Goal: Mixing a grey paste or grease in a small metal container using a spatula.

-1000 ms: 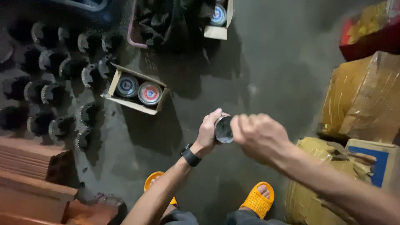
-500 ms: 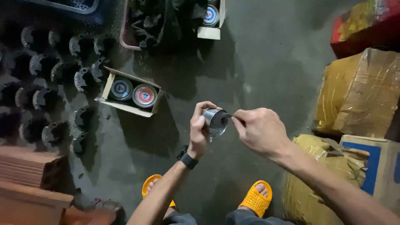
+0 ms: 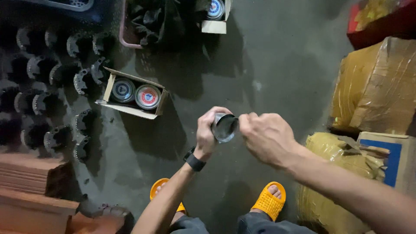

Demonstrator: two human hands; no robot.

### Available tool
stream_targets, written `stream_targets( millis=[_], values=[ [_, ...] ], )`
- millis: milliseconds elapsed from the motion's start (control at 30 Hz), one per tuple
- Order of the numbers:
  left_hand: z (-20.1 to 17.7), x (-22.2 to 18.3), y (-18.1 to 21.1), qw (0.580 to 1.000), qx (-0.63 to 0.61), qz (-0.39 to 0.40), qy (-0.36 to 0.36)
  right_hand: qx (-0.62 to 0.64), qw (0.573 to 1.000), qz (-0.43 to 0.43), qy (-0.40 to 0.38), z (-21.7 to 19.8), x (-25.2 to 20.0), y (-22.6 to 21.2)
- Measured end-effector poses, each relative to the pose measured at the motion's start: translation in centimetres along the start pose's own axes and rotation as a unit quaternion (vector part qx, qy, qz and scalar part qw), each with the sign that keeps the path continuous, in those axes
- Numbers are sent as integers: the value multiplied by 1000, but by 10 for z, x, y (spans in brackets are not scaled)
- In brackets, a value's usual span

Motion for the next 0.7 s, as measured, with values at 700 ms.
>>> stream_targets(
  millis=[700],
  values=[
    [-4,-8,-53,966,-220,-123,51,-59,985,-164,-3,14,2,-24]
  ],
)
Point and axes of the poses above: each hand's wrist, its own x-axis towards the middle knuckle, its own z-axis out of the palm, y = z × x, the point moved 5 cm from there along x, towards the middle knuckle
